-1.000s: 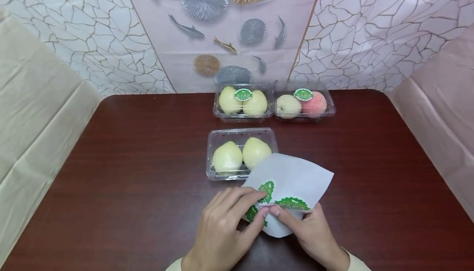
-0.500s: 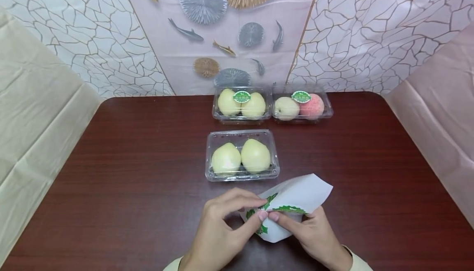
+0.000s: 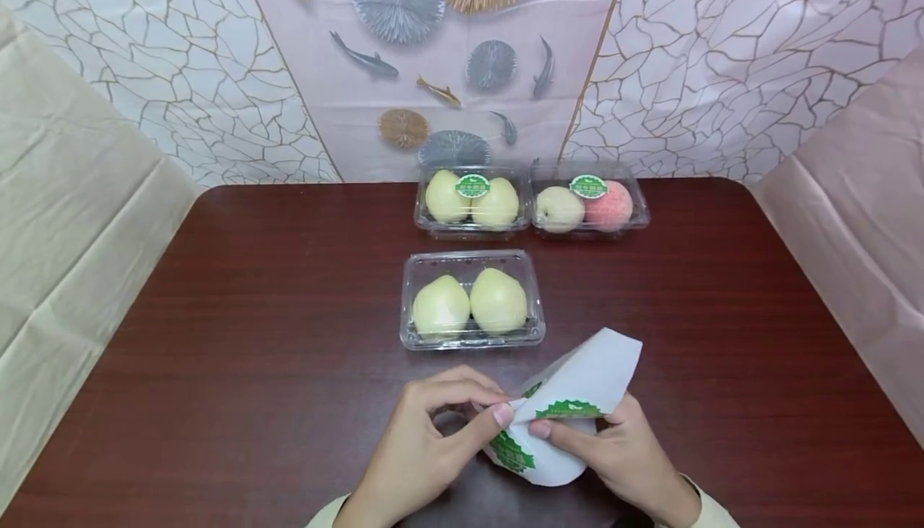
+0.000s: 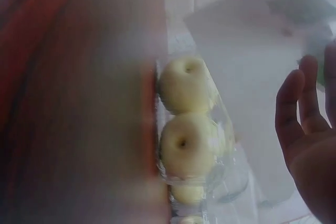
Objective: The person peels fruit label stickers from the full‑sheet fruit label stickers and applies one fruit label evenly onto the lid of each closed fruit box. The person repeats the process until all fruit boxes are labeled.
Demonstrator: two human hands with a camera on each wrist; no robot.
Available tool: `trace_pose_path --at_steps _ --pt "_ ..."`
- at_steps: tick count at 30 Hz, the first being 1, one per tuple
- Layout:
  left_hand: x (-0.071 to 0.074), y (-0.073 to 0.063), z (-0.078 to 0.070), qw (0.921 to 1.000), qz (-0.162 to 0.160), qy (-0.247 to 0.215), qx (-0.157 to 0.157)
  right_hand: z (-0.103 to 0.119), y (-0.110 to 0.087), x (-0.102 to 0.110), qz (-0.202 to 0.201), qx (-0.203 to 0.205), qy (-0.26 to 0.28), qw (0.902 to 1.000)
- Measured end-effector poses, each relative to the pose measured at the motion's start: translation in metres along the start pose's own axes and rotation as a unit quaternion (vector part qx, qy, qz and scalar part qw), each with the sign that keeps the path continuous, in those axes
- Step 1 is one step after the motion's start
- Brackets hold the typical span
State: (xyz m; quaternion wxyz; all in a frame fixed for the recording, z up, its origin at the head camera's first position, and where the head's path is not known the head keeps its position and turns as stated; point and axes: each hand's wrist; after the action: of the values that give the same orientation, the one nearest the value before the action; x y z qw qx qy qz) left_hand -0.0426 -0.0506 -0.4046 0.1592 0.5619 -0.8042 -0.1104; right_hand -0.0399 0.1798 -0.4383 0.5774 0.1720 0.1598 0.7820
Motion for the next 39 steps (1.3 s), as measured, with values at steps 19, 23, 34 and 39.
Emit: trace_pose_path --at_steps 19,23,34,39 --pt "0.009 0.005 0.000 0.9841 -0.176 0.026 0.009 0.020 0.030 0.080 -0.138 -0.346 -0.084 0.9242" --pt "0.009 0.006 0.000 0.9837 -0.176 0.037 -0.005 0.012 0.030 0.107 -0.107 -0.386 -0.198 0.8947" --pt "0.011 0.006 0.000 0.9790 -0.191 0.069 -0.023 -0.007 0.027 0.140 -0.069 -0.413 -0.387 0.8216" --pt "0.013 0.006 0.003 0.9681 -0.202 0.119 -0.088 -0.005 0.030 0.107 -0.134 -0.337 -0.429 0.8277"
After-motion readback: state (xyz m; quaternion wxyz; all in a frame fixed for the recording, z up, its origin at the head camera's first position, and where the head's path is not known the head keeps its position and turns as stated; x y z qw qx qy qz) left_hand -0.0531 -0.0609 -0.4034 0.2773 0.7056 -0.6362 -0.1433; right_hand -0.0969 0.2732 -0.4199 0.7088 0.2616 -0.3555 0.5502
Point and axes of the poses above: each hand's wrist, its own y-axis towards the middle knuckle, its own x-axis out of the back of the hand, z = x × y, and after that the axes turned 3 degrees about -x, right-handed
